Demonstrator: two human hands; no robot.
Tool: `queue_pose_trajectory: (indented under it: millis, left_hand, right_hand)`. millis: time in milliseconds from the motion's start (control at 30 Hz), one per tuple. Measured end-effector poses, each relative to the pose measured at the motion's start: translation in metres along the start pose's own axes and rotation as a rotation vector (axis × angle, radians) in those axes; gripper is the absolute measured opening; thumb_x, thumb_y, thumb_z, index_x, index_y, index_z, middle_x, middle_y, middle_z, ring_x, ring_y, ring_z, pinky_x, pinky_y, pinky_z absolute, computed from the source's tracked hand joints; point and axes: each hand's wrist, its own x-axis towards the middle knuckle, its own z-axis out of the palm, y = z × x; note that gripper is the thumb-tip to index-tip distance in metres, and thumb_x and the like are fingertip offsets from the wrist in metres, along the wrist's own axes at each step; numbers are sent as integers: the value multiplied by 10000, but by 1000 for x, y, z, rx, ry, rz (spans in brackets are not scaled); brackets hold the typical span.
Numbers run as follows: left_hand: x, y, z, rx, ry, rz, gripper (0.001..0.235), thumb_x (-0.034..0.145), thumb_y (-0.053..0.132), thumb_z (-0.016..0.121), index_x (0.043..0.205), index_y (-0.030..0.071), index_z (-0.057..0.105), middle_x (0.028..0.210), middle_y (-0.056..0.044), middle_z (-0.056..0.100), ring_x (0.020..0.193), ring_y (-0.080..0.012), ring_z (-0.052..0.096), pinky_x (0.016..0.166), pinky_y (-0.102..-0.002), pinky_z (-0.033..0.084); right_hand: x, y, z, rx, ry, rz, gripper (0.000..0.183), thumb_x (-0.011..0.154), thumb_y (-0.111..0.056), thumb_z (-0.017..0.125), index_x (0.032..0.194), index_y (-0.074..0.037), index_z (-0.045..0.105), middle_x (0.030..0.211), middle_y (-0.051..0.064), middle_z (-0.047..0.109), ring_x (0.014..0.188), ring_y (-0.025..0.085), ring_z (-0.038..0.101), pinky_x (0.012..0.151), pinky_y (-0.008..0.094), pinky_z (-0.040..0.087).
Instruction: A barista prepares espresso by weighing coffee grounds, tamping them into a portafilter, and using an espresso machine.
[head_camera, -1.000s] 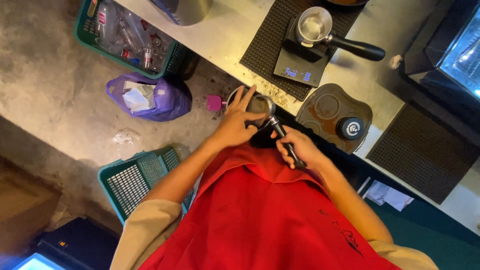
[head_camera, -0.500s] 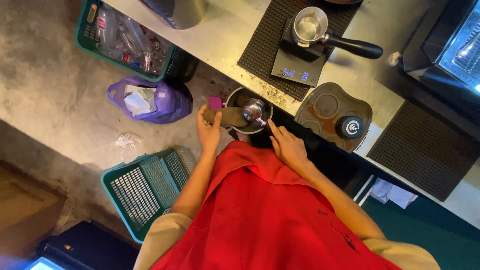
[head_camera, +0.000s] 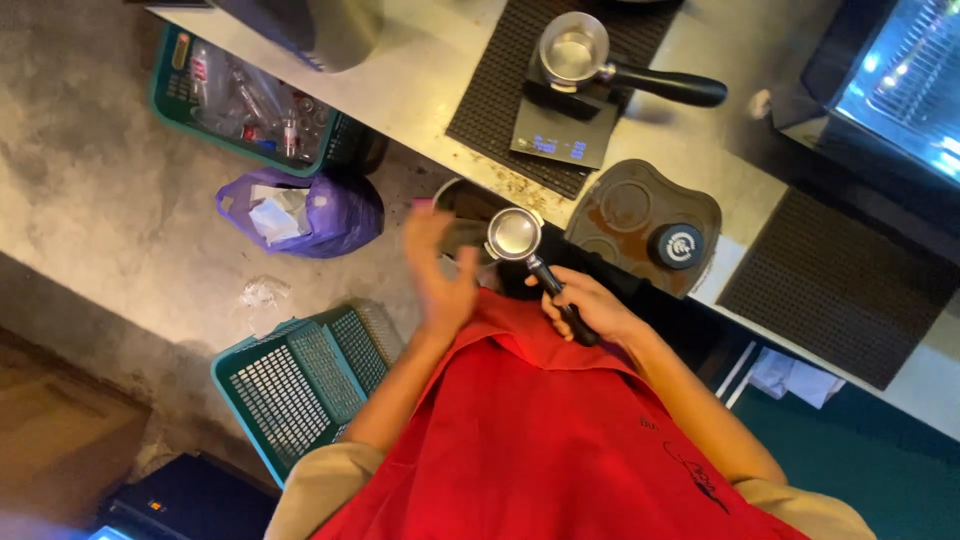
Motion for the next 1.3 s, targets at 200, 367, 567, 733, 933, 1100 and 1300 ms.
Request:
queue_pose_trajectory:
  millis: [200,367,567,733,933,1100,1300]
  left_hand:
    - [11,73,81,211,-694,581,582,929,695,592,1345,291,646,1319,-12,658,1333,-241,566,1151,-518,349]
    - [15,96,153,-76,-824,262,524,1041,492,488,1451,183,591,1250,-78,668,1168,-319,663,990,-475,510]
    - [-31,146,225,-183,-946,279,349,1003,329,680,1333,214,678,1231,-15,685,1147,-271,674,967,-438,510]
    - [-45,180,248,-229,-1102,341,305,1013,326,670,1286,194,700,1226,-47,698,1192,-311,661,1007,-484,493]
    - [-8,166,212,-240,-1004,241,260,1041,303,612,1259,203,712,1183,-27,728,1144,-293,691,975,-460,515]
    - [24,133,170,-218,-859,158,269,1001,249,683,1257,179,726,1177,-73,740,1166,-312,688,1002,-465,500]
    - [65,92,116,-245,-777,49,255,1041,286,607,1216,143,724,1185,-34,729,1082,-264,698,920,-426,502]
  right_hand:
    - [-75,-41,-10,-460,178,-30,274,894,-25,574,1121,-25,728,567,97,578,376,233,606,352,344,500]
    - [-159,-16,-89,-203,368,-161,291,1014,-106,487,1205,-4,681,571,112,546,363,212,566,369,321,481]
    - [-203,26,-159,-800,1286,-113,546,970,-139,618,1515,-117,586,894,168,705,910,389,714,801,519,543]
    - [-187,45,-210,-1191,1444,-350,621,936,-112,690,1538,-67,543,1122,178,665,1038,403,638,832,536,493]
    - [-130,-61,-167,-1197,1393,-823,317,954,-195,758,1266,-151,718,1159,-18,626,1149,237,616,999,406,411]
    - [-28,-216,-120,-1259,941,-1346,312,929,-181,784,1224,-88,746,858,-29,700,690,188,661,706,354,474]
    - [88,-354,-90,-1645,973,-473,859,1104,-376,594,1675,-291,-43,1169,122,650,900,391,668,820,561,522]
